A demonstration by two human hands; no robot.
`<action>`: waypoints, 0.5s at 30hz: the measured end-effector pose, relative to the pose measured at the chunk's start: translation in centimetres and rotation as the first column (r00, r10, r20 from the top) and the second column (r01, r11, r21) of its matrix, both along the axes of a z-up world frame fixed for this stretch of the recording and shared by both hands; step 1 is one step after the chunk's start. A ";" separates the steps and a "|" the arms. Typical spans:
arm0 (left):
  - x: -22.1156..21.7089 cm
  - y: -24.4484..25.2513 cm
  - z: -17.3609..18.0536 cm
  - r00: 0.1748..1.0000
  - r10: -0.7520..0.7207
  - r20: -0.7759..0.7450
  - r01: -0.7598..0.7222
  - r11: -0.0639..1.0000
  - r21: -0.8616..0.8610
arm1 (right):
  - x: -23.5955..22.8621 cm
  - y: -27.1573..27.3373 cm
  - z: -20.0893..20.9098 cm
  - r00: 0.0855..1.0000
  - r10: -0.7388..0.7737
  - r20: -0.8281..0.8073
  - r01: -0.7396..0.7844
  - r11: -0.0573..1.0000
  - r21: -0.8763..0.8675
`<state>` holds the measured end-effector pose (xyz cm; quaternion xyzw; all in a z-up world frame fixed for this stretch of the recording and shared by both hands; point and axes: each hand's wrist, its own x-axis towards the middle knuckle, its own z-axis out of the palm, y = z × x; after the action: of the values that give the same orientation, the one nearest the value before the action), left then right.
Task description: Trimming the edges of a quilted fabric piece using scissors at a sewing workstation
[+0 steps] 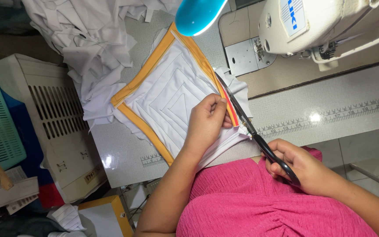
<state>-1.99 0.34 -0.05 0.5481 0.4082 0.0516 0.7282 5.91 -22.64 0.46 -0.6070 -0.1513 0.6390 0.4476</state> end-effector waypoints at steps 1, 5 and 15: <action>0.1 0.1 0.1 0.999 -0.032 -0.028 0.033 0.999 0.009 | 0.0 0.1 0.1 1.000 -0.001 -0.006 0.001 1.000 -0.008; 0.9 1.5 3.8 0.935 -0.224 -0.273 0.298 0.915 0.271 | 0.0 -0.1 -0.1 1.000 -0.010 -0.016 0.010 1.000 -0.024; 1.4 1.8 1.2 0.996 -0.025 -0.082 0.026 1.000 0.005 | 0.6 0.6 1.0 0.996 0.064 0.069 -0.072 0.991 0.117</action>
<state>-0.56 2.15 1.19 0.5573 0.4305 0.0212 0.7097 6.53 -22.08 1.44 -0.5943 -0.2244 0.6233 0.4560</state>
